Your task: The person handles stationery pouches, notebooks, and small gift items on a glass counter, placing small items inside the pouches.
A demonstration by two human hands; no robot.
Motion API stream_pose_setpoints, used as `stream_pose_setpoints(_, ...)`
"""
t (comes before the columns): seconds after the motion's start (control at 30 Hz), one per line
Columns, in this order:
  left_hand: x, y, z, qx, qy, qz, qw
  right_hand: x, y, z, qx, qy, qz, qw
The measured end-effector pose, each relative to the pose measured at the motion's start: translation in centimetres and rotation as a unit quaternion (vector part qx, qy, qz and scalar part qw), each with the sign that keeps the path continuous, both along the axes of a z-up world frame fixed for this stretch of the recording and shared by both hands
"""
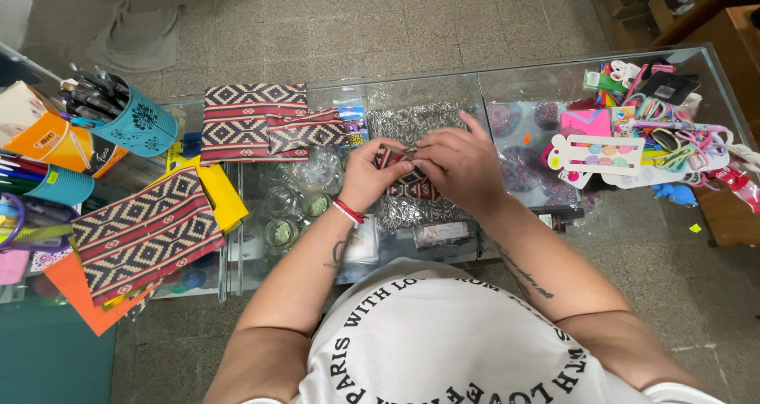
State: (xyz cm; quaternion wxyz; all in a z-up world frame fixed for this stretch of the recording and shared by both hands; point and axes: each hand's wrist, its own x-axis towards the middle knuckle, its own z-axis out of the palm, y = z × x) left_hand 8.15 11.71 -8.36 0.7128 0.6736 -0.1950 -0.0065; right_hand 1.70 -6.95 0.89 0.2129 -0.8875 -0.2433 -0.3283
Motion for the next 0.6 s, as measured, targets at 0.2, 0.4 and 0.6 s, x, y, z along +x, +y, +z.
stream_pose_setpoints(0.2,0.3,0.2,6.6,0.049,-0.016,0.039,0.998,0.9,-1.0,-1.7,0.167,0.164,-0.165,0.958)
stream_pose_setpoints(0.4,-1.8,-0.4,8.6,0.283,-0.067,0.019,0.957,1.3,-2.1,-4.5,0.491,0.308,-0.203,0.789)
stream_pose_setpoints(0.6,-2.7,-0.8,7.8,0.467,-0.083,-0.104,0.874,1.0,-5.3,-8.8,0.389,0.273,-0.255,0.842)
